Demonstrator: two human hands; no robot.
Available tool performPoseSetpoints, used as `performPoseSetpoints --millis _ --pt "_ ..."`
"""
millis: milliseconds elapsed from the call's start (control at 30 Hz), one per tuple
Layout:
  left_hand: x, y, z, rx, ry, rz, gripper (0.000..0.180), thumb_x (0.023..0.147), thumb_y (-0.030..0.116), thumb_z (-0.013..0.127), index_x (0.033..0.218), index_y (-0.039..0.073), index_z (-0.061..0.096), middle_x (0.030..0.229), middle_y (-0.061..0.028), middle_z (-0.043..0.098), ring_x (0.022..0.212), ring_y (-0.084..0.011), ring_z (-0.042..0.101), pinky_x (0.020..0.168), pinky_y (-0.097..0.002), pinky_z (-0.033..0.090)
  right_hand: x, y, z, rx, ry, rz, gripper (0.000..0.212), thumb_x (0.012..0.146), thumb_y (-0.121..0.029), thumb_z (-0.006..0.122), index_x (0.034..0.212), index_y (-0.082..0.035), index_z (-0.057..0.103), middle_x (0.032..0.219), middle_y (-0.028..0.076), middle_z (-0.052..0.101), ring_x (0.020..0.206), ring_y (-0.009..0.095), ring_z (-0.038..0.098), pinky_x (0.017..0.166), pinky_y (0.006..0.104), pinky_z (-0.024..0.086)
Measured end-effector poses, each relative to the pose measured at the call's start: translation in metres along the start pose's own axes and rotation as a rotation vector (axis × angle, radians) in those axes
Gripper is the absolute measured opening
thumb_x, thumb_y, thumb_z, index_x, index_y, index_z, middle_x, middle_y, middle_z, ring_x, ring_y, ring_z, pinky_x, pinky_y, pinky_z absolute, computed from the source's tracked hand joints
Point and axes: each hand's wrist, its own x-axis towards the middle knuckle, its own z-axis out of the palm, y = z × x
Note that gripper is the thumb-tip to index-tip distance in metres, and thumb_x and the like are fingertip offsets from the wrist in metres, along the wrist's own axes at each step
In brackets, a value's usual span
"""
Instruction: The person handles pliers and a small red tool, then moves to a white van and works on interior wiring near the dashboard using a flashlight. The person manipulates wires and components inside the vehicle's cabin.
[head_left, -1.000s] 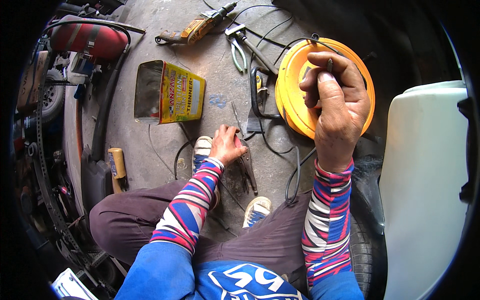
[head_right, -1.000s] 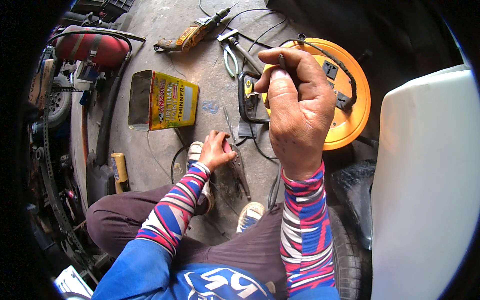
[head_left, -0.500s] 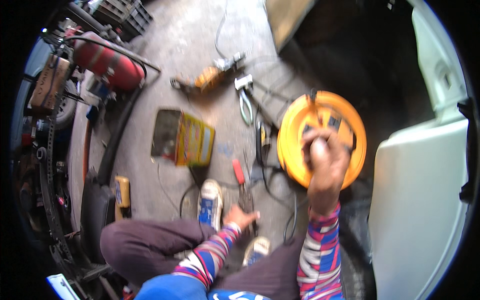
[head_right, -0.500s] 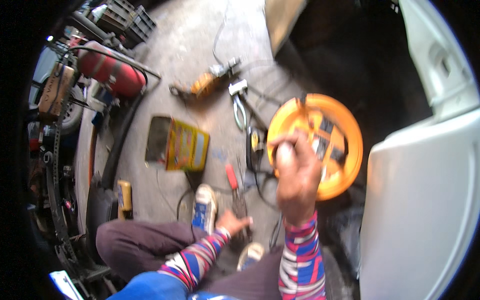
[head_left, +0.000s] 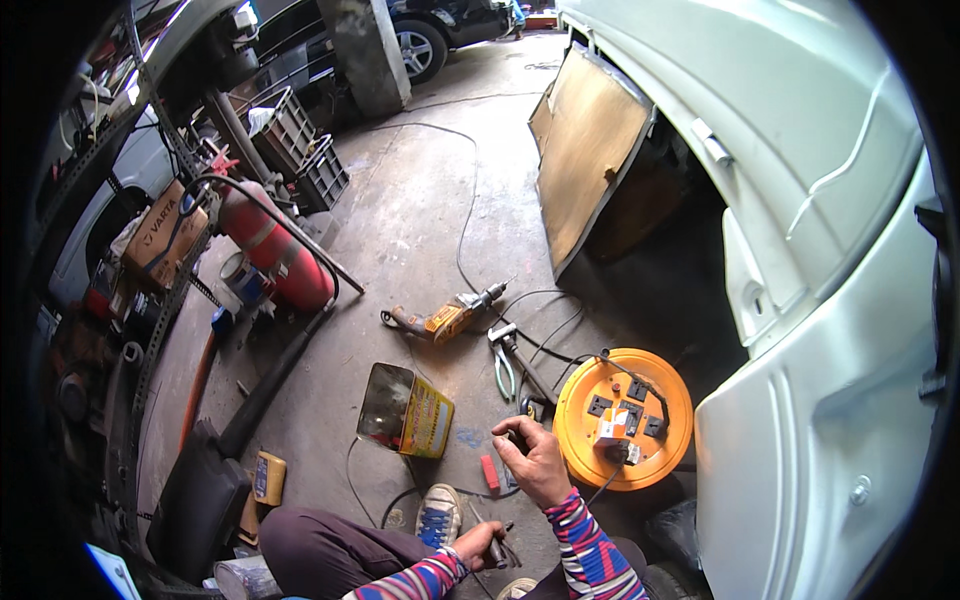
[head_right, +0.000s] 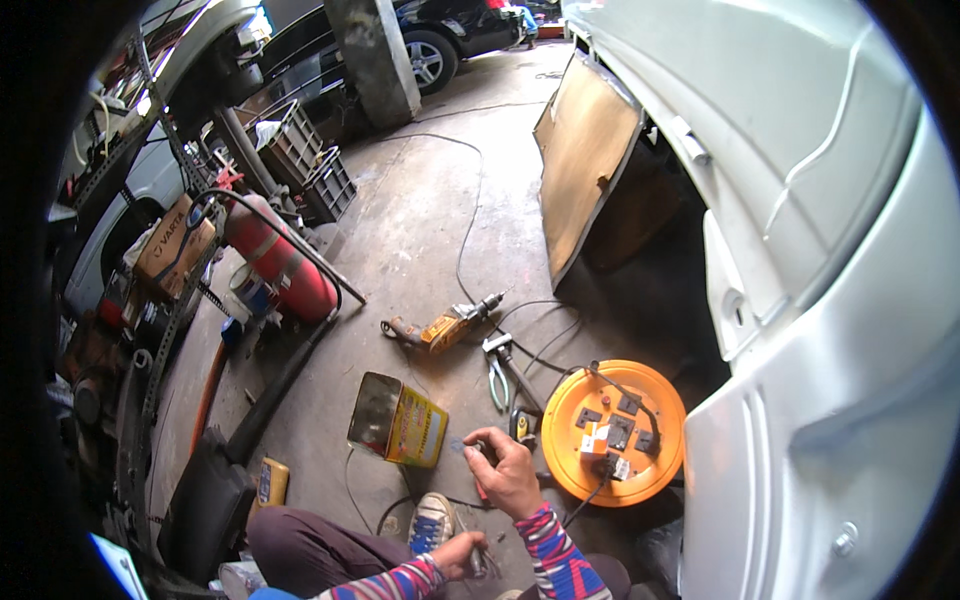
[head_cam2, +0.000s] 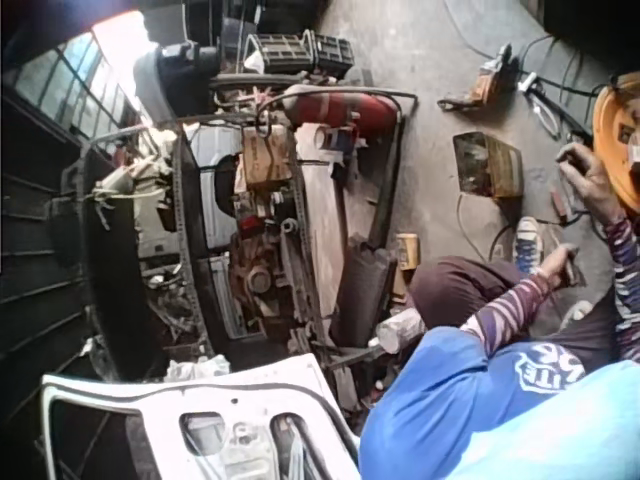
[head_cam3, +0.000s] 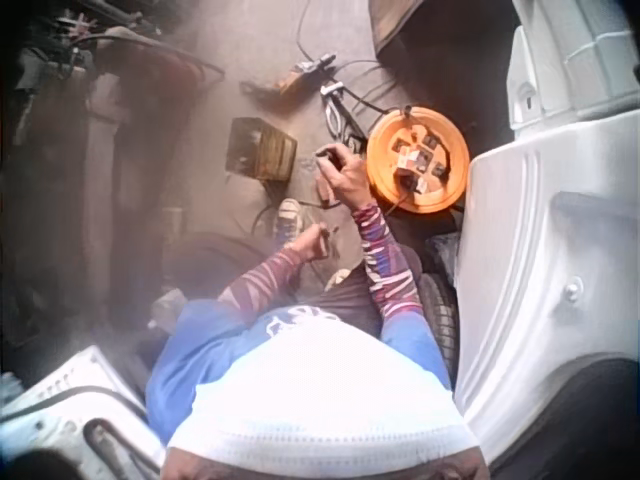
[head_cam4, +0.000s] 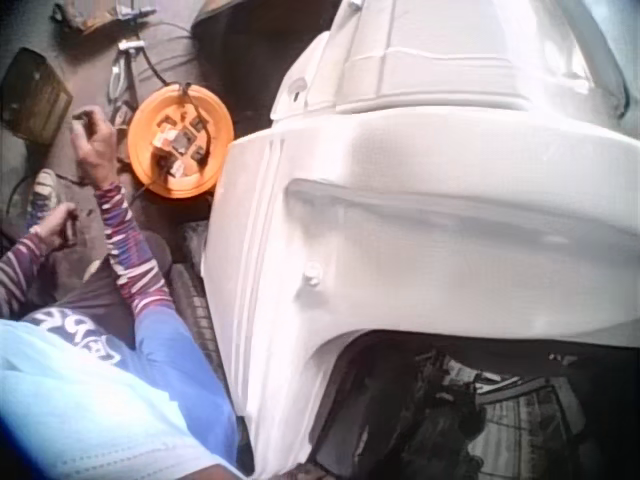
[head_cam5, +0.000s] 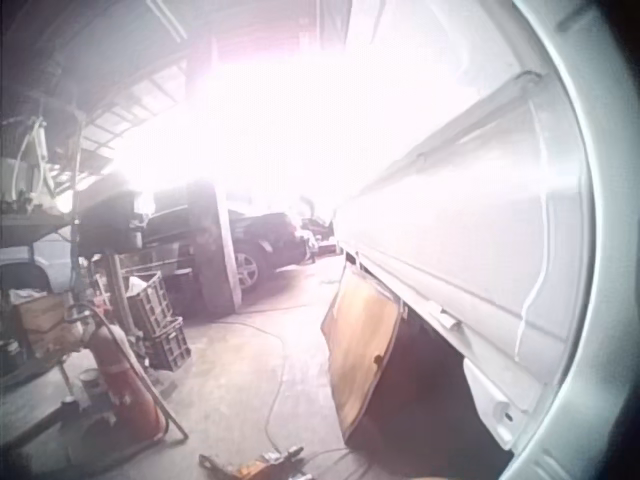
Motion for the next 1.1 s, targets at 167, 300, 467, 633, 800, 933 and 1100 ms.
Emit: performPoseSetpoints --millis 167,300,467,633,800,933,1100 --pt "-0.181 0.082 0.039 0.261 -0.201 0.286 0.037 0.098 0.021 0.057 0.129 0.003 0.055 0.105 -0.0139 0.071 0.086 -0.0185 0.07 0.068 -0.029 0.057 -0.016 -0.012 0.036 0.073 0.346 0.09 0.015 0.099 -0.016 0.065 0.107 -0.002 0.066 0.077 -0.002 0.061 0.065 0.004 0.053 0.056 0.0241 0.042" --pt "-0.273 0.128 0.046 0.542 -0.398 0.412 0.044 0.099 0.01 0.053 0.141 -0.003 0.046 0.118 -0.0198 0.071 0.084 -0.0202 0.074 0.073 -0.0299 0.06 -0.029 -0.043 0.055 0.39 0.143 0.306 0.036 0.1 -0.03 0.069 0.122 -0.003 0.062 0.088 -0.002 0.063 0.066 0.003 0.052 0.056 0.022 0.042" --pt "-0.275 0.139 0.048 0.439 -0.631 0.375 0.051 0.095 0.008 0.054 0.144 -0.003 0.045 0.119 -0.0158 0.069 0.094 -0.0205 0.075 0.078 -0.0291 0.06 0.002 -0.09 0.05 0.576 -0.106 0.564 0.056 0.099 -0.041 0.069 0.135 -0.002 0.053 0.103 -0.001 0.065 0.079 0.004 0.057 0.068 0.0191 0.047" --pt "-0.248 0.152 0.04 0.626 -0.716 0.455 0.058 0.094 0.017 0.064 0.146 -0.001 0.046 0.135 -0.0146 0.062 0.117 -0.0184 0.065 0.1 -0.0306 0.051 0.025 -0.105 0.043 0.464 -0.151 0.494 0.046 0.098 -0.043 0.071 0.115 -0.001 0.066 0.097 0.004 0.07 0.081 0.011 0.066 0.075 0.0248 0.055" --pt "-0.244 0.18 0.043 0.429 -0.846 0.433 0.067 0.095 0.023 0.07 0.151 -0.001 0.041 0.149 -0.0107 0.051 0.137 -0.0204 0.047 0.118 -0.036 0.034 0.065 -0.112 0.036 0.439 -0.058 0.411 0.051 0.099 -0.049 0.066 0.12 -0.002 0.064 0.095 0.001 0.066 0.082 0.009 0.064 0.073 0.023 0.054" --pt "-0.249 0.213 0.057 0.22 -0.939 0.353 0.062 0.096 0.014 0.067 0.15 0.0 0.04 0.138 -0.0117 0.059 0.131 -0.0228 0.056 0.113 -0.0352 0.043 0.093 -0.143 0.029 0.326 0.233 0.535 0.043 0.108 -0.048 0.051 0.124 -0.009 0.06 0.084 -0.004 0.049 0.063 0.004 0.046 0.053 0.0213 0.038" --pt "-0.328 0.201 0.04 0.074 -0.464 0.189 0.056 0.096 0.011 0.065 0.148 0.004 0.042 0.125 -0.0114 0.065 0.122 -0.0252 0.064 0.106 -0.036 0.05 0.055 -0.198 0.039 0.385 0.745 0.648 0.039 0.104 -0.044 0.043 0.102 -0.007 0.053 0.079 0.004 0.05 0.061 0.018 0.047 0.054 0.0356 0.043"
